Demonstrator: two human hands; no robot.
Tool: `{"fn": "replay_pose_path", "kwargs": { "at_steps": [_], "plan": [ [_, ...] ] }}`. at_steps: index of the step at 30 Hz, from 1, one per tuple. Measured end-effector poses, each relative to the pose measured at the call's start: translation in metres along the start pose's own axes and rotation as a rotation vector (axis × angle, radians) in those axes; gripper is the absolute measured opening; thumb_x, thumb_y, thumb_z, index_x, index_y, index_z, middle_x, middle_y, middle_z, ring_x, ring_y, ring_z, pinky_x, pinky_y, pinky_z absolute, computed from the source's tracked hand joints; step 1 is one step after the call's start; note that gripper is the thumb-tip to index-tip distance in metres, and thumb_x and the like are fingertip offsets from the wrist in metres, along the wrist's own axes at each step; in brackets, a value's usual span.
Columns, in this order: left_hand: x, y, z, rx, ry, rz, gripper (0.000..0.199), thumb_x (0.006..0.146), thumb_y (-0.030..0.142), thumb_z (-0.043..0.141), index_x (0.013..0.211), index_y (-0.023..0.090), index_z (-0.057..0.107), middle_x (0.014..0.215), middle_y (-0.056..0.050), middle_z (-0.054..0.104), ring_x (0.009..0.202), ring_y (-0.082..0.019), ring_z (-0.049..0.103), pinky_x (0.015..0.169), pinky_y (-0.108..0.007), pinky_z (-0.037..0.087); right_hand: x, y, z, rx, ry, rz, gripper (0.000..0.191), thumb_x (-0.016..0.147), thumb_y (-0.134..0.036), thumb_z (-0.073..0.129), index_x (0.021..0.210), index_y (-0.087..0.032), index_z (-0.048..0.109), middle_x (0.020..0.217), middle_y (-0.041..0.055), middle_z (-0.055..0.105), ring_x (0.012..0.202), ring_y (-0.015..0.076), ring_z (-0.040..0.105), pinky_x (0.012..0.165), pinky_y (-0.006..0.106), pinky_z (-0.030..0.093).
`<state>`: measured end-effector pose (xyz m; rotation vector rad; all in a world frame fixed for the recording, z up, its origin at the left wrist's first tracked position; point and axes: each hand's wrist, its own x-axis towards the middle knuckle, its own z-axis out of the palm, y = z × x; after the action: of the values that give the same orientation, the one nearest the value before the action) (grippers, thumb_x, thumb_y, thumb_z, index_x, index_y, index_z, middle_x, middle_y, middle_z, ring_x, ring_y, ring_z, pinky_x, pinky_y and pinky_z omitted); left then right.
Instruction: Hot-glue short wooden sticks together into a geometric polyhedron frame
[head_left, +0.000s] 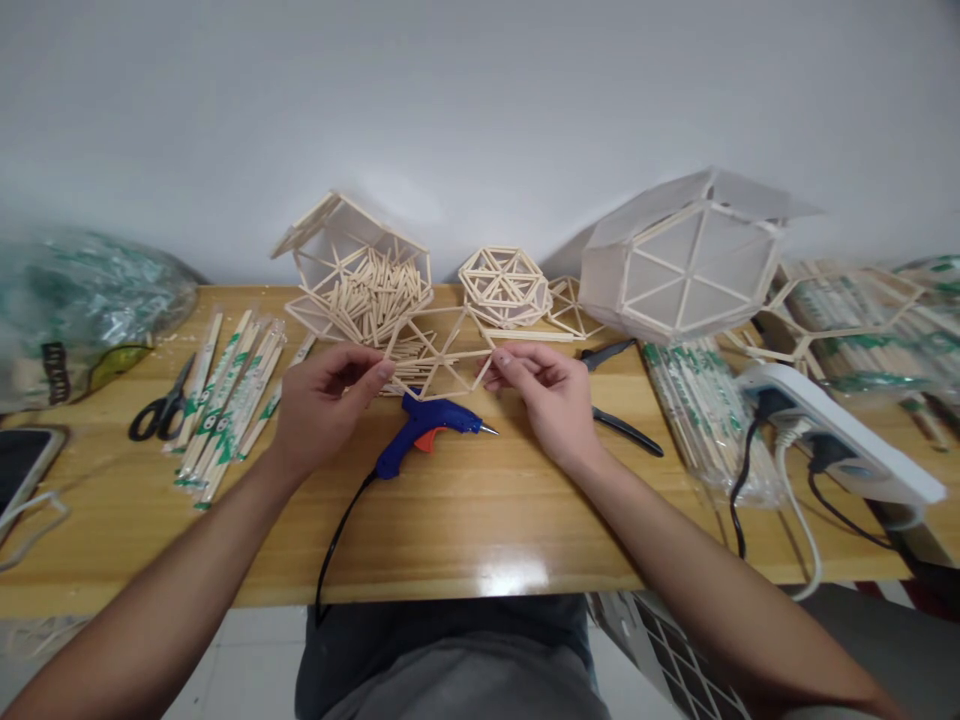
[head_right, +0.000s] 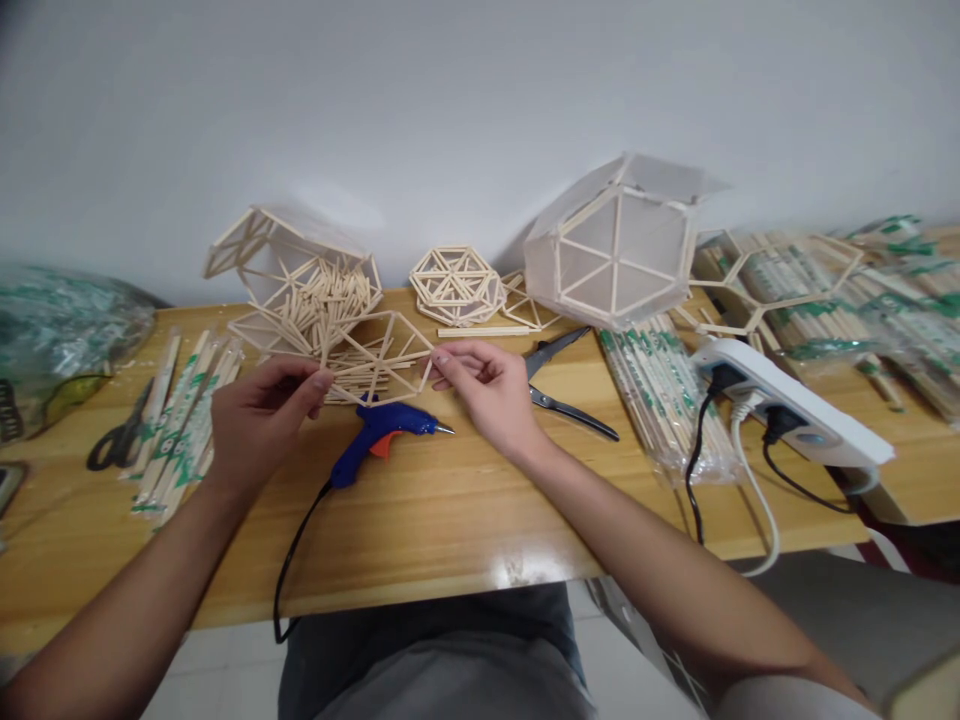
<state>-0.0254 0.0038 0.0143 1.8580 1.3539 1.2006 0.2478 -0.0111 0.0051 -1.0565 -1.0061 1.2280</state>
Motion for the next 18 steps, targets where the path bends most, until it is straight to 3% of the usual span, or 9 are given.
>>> {"fn": "replay_pose_path", "kwargs": {
  "at_steps": [9,15,18],
  "plan": [
    [0.0021,0.0063,0.0012,-0.216,-0.032,-0.128,0.008,0.097,0.029,0.077,0.093,0.022,0.079,0.070,0.001,0.068,0.057,-0.012,0.059,0.054,-0.025,0.051,0.0063,-0.0003,-0.0057,0.312,-0.173,0.247,0.031,0.078,-0.049,0.105,0.089,-0.026,0.088,0.090,0.0012,0.088,0.084,0.0156,0.082,0.075,0.024,0.067],
    [0.0025,0.0095,0.0030,-0.221,-0.012,-0.147,0.010,0.095,0.027,0.078,0.087,0.023,0.077,0.068,0.002,0.067,0.056,-0.012,0.059,0.054,-0.024,0.051,0.0069,-0.0014,-0.0041,0.292,-0.131,0.214,0.037,0.085,-0.061,0.098,0.093,-0.026,0.090,0.093,0.0046,0.087,0.080,0.0172,0.079,0.076,0.028,0.068],
    [0.0025,0.0094,0.0043,-0.216,-0.011,-0.141,0.009,0.095,0.025,0.078,0.086,0.022,0.077,0.067,0.002,0.066,0.055,-0.012,0.058,0.053,-0.024,0.049,0.0062,0.0016,-0.0037,0.189,-0.093,0.140,0.035,0.084,-0.059,0.099,0.093,-0.028,0.089,0.090,0.0023,0.087,0.080,0.0183,0.080,0.076,0.031,0.068]
  ]
}}
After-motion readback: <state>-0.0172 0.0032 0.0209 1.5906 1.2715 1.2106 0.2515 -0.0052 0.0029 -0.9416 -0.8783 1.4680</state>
